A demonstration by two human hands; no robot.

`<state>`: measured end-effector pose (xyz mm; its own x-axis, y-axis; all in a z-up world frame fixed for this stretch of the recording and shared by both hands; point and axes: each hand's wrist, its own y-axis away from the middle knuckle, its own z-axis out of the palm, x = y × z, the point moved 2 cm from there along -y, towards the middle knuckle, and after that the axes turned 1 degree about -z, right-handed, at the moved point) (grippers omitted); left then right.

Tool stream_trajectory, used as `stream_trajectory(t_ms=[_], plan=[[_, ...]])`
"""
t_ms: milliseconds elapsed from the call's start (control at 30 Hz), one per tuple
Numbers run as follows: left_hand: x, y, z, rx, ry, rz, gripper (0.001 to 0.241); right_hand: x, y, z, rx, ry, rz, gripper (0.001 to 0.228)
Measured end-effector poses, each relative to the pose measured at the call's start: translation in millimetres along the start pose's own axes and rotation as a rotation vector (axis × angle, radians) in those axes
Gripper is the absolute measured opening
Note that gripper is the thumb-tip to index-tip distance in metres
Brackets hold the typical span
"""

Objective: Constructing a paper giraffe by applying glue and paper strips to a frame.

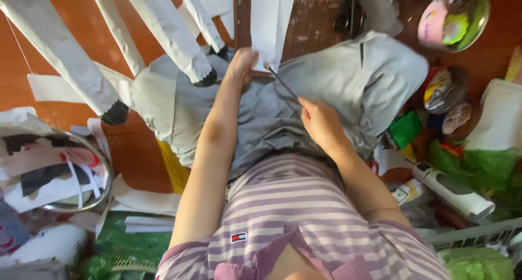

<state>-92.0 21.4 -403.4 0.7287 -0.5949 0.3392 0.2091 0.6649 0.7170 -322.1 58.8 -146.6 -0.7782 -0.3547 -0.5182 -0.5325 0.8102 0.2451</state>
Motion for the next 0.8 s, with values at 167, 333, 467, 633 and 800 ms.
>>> stream_trajectory(t_ms=[167, 333, 467, 633, 800], plan=[[-17.2, -18.3, -33.1, 0.122, -0.05, 0.054, 0.019, -8.7, 9.8, 19.6, -0.06, -0.155, 0.036, 0.028], [2.2, 5.3, -9.7, 0.08, 0.004, 0.123, 0.02, 1.5, 21.9, 18.6, -0.044, -0.181, 0.031, 0.027], [11.7, 18.4, 8.2, 0.117, 0.02, -0.007, 0.03, 25.4, 25.7, 11.1, -0.036, -0.069, 0.059, 0.027], [12.9, 13.8, 3.6, 0.101, -0.06, 0.007, 0.039, 20.1, -47.7, -5.0, 0.021, -0.07, 0.064, 0.042], [17.8, 24.8, 8.6, 0.117, -0.152, -0.015, 0.039, 27.0, -153.3, 50.8, 0.219, -0.027, 0.003, 0.048]])
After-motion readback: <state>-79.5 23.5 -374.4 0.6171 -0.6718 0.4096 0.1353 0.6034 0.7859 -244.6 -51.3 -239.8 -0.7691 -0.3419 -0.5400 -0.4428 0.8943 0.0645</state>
